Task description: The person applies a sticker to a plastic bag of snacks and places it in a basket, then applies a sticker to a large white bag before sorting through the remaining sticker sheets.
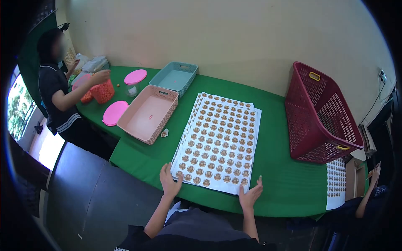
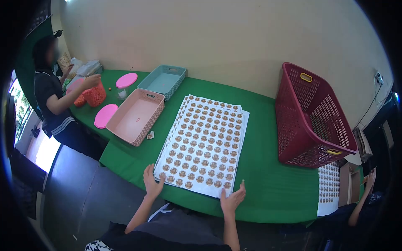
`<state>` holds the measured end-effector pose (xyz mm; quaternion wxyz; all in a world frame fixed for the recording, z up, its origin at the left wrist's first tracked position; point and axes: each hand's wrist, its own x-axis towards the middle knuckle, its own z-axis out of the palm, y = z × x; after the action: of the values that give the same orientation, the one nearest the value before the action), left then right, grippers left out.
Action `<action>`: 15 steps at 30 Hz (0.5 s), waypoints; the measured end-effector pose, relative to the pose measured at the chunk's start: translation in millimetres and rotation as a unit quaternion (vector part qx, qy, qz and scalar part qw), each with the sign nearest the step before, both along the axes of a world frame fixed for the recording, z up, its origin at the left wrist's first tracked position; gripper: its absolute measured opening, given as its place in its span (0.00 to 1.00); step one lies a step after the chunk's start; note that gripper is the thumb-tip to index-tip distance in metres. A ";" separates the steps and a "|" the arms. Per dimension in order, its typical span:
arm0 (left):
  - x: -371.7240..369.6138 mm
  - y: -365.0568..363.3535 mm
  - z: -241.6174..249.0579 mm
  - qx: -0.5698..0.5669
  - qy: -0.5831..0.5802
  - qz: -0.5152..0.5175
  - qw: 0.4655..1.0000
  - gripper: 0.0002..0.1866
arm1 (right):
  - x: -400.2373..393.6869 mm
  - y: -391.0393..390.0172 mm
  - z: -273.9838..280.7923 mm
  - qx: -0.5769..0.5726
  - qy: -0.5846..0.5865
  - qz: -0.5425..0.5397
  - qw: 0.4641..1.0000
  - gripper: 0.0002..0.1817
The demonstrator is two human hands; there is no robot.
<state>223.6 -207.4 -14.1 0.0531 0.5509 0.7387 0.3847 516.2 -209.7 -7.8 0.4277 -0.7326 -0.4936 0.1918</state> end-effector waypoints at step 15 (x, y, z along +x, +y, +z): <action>50.7 -3.9 -25.6 -0.086 0.217 -0.346 0.909 0.24 | -67.0 -4.3 -35.5 0.036 -0.238 0.379 0.894 0.29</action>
<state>274.2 -211.3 -39.7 0.0687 0.8348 0.5257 0.1481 449.1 -214.0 -43.2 0.2184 -0.4980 -0.8272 0.1416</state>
